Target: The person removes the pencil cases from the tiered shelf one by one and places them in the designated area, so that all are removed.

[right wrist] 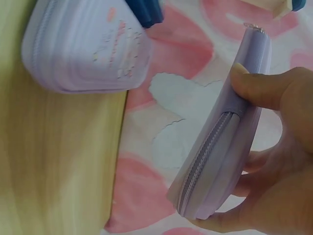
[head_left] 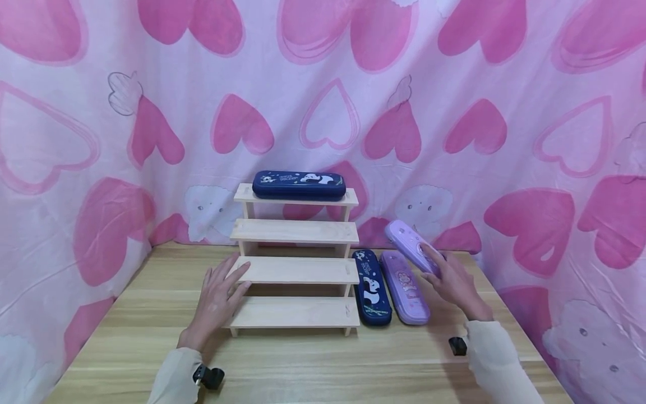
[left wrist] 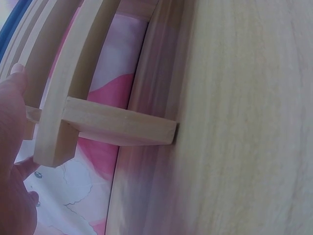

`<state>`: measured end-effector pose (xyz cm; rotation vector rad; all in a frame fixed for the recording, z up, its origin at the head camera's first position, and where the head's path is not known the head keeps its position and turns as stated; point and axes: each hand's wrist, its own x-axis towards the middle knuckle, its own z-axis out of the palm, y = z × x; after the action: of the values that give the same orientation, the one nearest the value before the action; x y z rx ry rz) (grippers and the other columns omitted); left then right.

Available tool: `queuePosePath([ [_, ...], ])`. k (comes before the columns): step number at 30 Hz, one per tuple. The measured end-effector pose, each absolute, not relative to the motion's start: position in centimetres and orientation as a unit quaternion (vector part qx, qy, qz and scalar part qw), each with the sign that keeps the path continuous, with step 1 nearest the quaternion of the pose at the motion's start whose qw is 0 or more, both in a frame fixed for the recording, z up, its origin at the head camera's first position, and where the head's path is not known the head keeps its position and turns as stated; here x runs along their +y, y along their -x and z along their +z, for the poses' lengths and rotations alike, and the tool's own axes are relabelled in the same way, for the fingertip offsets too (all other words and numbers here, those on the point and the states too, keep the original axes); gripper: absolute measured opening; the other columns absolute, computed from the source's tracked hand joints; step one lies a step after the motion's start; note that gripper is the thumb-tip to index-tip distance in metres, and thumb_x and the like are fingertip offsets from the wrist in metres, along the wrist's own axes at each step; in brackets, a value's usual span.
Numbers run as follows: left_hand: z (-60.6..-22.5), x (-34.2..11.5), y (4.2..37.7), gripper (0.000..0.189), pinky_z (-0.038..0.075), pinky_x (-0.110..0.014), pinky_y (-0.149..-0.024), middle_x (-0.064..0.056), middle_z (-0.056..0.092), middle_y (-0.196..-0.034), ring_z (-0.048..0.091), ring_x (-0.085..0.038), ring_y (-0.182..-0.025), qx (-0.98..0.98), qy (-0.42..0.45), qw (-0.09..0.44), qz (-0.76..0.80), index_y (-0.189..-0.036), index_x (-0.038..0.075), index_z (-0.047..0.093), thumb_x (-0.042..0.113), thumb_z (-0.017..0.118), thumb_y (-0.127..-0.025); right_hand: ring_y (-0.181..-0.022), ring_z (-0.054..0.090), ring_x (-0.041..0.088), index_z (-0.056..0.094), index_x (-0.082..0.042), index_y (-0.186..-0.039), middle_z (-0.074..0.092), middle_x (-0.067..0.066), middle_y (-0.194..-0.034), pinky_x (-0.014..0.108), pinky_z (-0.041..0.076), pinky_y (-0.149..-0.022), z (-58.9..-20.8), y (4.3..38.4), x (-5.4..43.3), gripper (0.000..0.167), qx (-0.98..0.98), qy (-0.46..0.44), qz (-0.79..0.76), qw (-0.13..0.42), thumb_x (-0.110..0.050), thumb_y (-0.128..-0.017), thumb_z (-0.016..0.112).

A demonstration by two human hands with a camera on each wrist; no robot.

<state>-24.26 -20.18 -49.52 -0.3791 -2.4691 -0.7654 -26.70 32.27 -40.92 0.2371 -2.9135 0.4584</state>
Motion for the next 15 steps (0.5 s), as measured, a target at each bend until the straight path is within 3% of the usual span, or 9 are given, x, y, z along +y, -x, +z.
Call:
queuePosePath([
  [15, -49.7, -20.3, 24.3, 0.044, 0.018, -0.076, -0.113, -0.020, 0.044, -0.153, 0.037, -0.042, -0.141, -0.907, 0.143, 0.273, -0.287, -0.138, 0.012, 0.060, 0.019, 0.067, -0.095, -0.114, 0.046, 0.056, 0.021, -0.022, -0.159, 0.038, 0.040, -0.136, 0.079, 0.039, -0.085, -43.4, 27.3, 33.3, 0.077, -0.979, 0.033, 0.200, 0.023, -0.024, -0.096, 0.065],
])
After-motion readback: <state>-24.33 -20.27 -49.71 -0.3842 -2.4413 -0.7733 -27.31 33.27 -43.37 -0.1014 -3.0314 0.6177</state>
